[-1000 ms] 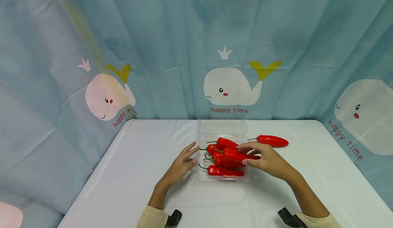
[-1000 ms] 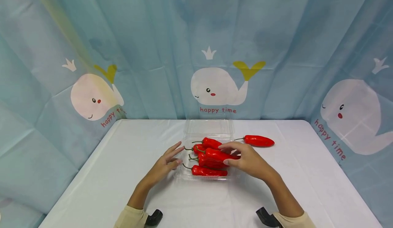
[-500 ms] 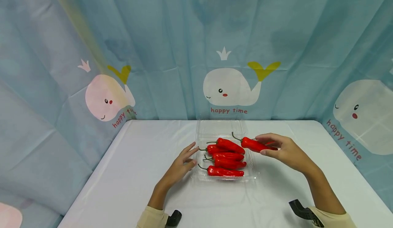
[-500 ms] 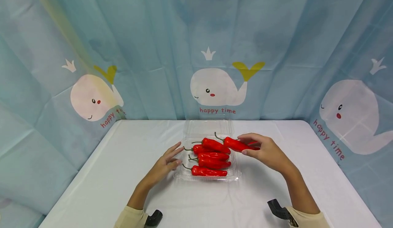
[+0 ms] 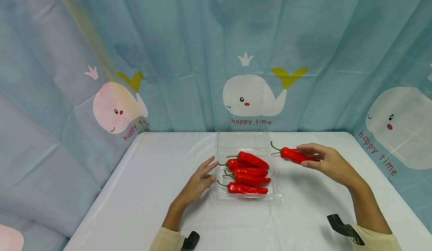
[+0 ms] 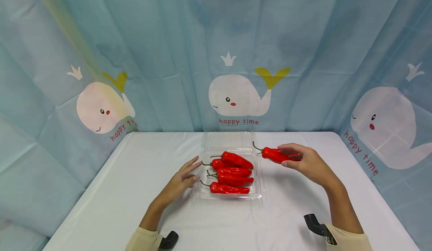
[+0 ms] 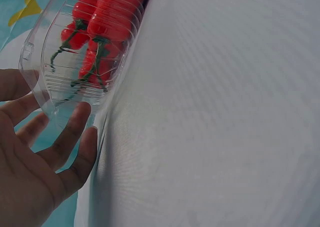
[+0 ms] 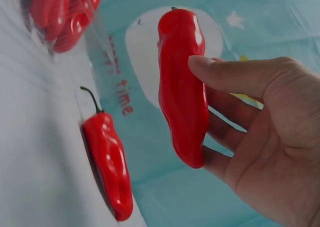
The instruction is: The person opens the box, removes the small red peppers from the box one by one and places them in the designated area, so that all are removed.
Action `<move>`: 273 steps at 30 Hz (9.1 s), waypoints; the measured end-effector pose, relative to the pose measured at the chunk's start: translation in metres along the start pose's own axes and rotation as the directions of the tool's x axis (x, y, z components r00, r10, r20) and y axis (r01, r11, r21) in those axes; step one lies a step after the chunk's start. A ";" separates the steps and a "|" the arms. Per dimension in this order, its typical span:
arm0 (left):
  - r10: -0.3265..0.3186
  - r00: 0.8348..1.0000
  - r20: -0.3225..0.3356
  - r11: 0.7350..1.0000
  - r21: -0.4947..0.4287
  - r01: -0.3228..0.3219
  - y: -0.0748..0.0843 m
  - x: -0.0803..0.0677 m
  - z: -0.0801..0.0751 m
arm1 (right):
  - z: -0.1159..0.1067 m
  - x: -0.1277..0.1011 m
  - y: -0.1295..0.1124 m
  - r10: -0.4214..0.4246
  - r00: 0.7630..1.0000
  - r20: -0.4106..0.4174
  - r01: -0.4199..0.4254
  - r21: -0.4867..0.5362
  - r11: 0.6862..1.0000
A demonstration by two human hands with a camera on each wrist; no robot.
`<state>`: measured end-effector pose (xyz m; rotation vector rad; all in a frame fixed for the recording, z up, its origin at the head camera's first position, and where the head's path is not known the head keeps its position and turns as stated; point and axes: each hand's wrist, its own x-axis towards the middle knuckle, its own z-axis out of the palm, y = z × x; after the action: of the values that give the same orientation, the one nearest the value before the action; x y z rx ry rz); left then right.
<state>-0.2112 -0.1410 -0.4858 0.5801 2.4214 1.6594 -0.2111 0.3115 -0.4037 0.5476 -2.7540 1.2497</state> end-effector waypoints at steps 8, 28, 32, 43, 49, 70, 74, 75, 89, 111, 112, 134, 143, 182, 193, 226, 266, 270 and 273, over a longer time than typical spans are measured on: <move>0.003 1.000 0.001 1.000 -0.007 -0.003 0.001 0.000 0.000 | -0.009 -0.002 0.016 0.057 0.998 0.011 -0.057 -0.004 0.998; -0.005 1.000 -0.003 1.000 0.002 0.005 0.000 0.000 -0.001 | 0.000 0.000 0.051 0.132 0.990 0.053 -0.131 -0.016 0.991; 0.004 1.000 -0.005 1.000 0.005 -0.004 0.000 0.000 -0.001 | 0.004 0.001 0.056 0.143 0.987 0.066 -0.142 -0.028 0.989; -0.001 1.000 0.006 1.000 -0.002 0.001 0.000 0.000 -0.001 | 0.016 0.005 0.065 0.155 0.985 0.074 -0.151 -0.058 0.987; -0.006 1.000 0.004 1.000 -0.002 0.006 0.001 -0.001 -0.001 | 0.022 0.006 0.066 0.152 0.986 0.075 -0.146 -0.074 0.986; -0.022 1.000 -0.012 1.000 0.010 0.022 0.001 0.000 0.000 | 0.028 0.007 0.064 0.171 0.985 0.037 -0.164 -0.136 0.977; -0.026 1.000 -0.012 1.000 0.000 0.026 0.002 -0.001 0.000 | 0.028 0.007 0.063 0.165 0.985 0.041 -0.159 -0.130 0.979; -0.027 1.000 -0.013 1.000 -0.002 0.027 0.002 -0.001 0.000 | 0.028 0.007 0.063 0.168 0.985 0.040 -0.162 -0.129 0.978; -0.020 1.000 -0.009 1.000 0.002 0.020 0.002 0.000 0.000 | 0.020 0.007 0.057 0.170 0.985 -0.005 -0.169 -0.122 0.978; -0.010 1.000 -0.002 1.000 -0.003 0.010 0.001 0.001 0.000 | 0.021 0.009 0.017 0.076 0.992 -0.098 -0.076 0.007 0.997; -0.010 1.000 -0.003 1.000 0.000 0.010 0.001 0.001 0.000 | 0.022 0.009 0.015 0.065 0.993 -0.101 -0.063 0.023 0.998; -0.020 1.000 -0.019 1.000 0.009 0.020 0.000 0.000 0.001 | 0.057 0.016 -0.025 -0.063 0.998 -0.022 0.067 0.296 0.953; -0.013 1.000 -0.009 1.000 -0.002 0.013 0.002 0.000 0.000 | 0.074 0.019 -0.031 -0.115 0.993 0.001 0.109 0.311 0.944; -0.002 1.000 -0.001 1.000 0.004 0.002 -0.002 0.001 -0.001 | 0.124 0.022 -0.046 -0.111 0.979 0.172 0.082 0.169 0.982; -0.002 1.000 -0.003 1.000 -0.002 0.002 -0.002 0.001 -0.001 | 0.131 0.024 -0.047 -0.060 0.978 0.201 0.039 0.107 0.993; 0.007 1.000 0.003 1.000 0.010 -0.007 -0.001 0.001 0.000 | 0.140 0.035 -0.050 -0.049 0.962 0.267 0.040 0.036 0.999; 0.006 1.000 0.008 1.000 0.012 -0.006 -0.001 0.001 -0.001 | 0.135 0.028 -0.055 -0.119 0.978 0.173 0.119 0.011 0.993; 0.001 1.000 0.008 1.000 0.005 -0.001 -0.001 0.001 -0.002 | 0.131 0.025 -0.058 -0.112 0.982 0.149 0.112 0.012 0.994; -0.003 1.000 0.009 1.000 0.000 0.003 -0.001 0.000 -0.002 | 0.127 0.023 -0.060 -0.112 0.984 0.138 0.111 0.015 0.994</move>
<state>-0.2125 -0.1430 -0.4854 0.5828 2.4149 1.6515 -0.2010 0.1744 -0.4408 0.8079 -2.7847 1.2415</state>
